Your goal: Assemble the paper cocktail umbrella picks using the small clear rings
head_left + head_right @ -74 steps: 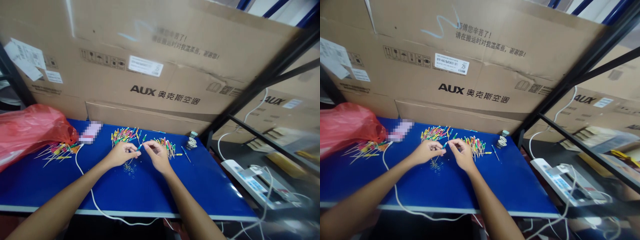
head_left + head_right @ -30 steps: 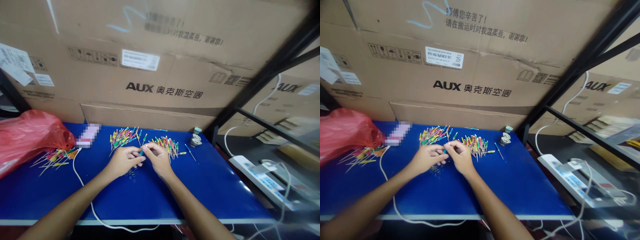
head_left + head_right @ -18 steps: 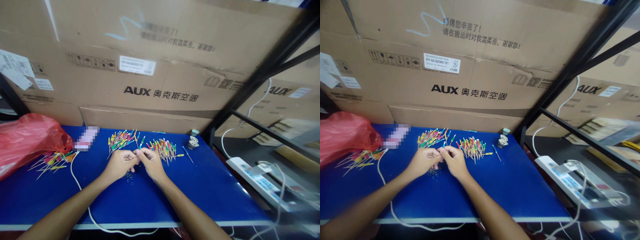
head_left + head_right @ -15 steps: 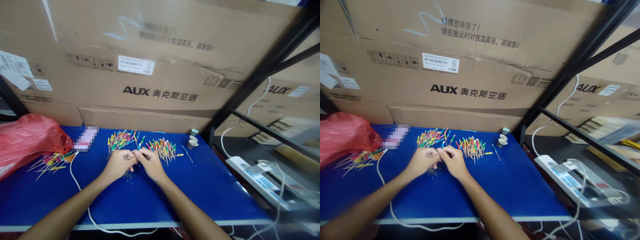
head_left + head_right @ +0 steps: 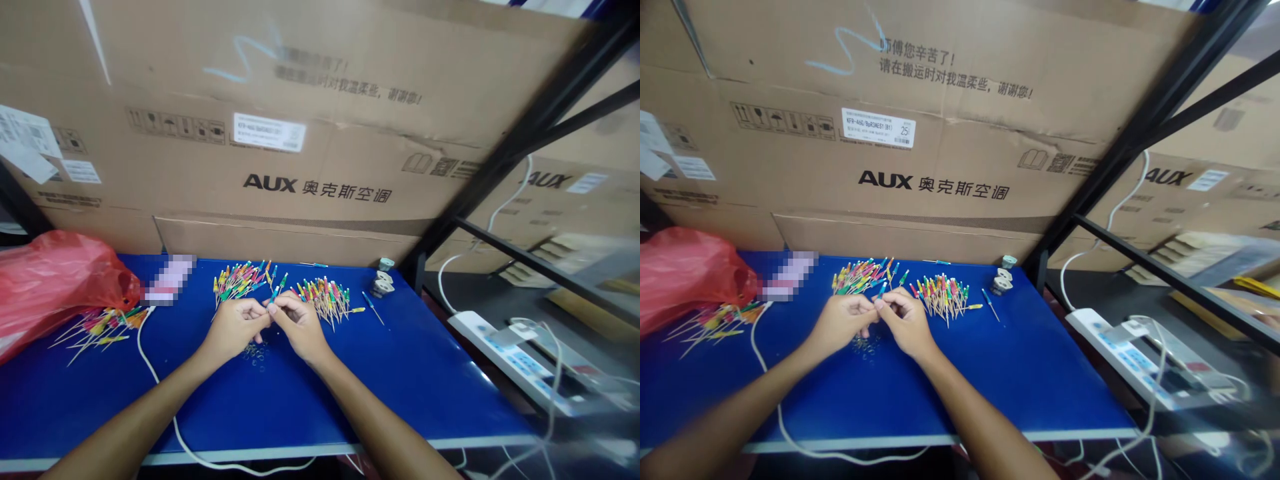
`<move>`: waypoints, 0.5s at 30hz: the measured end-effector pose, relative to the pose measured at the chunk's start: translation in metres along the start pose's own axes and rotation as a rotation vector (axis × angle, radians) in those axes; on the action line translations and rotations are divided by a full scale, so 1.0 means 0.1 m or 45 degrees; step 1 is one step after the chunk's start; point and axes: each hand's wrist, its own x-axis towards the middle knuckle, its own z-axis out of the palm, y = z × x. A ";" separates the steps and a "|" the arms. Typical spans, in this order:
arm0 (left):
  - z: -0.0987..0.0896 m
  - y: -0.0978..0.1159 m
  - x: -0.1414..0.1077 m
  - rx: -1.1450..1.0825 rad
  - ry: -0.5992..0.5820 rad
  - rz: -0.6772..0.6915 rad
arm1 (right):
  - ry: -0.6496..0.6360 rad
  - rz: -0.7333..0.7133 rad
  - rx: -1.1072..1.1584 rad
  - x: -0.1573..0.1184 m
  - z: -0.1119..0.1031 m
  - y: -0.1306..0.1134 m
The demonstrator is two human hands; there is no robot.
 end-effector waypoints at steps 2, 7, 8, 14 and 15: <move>-0.01 -0.01 0.01 0.000 0.000 -0.006 | -0.014 0.017 -0.006 0.00 0.00 0.03; 0.00 -0.09 0.02 0.022 -0.073 -0.043 | 0.017 0.086 0.068 0.01 0.03 0.05; 0.00 -0.11 0.03 0.046 -0.092 -0.046 | 0.048 0.103 0.077 0.01 0.02 0.05; -0.20 -0.25 0.14 0.713 -0.138 0.190 | 0.508 0.033 -0.184 0.12 -0.50 -0.04; -0.26 -0.29 0.17 0.866 -0.097 0.257 | 0.597 0.005 -0.287 0.13 -0.67 -0.06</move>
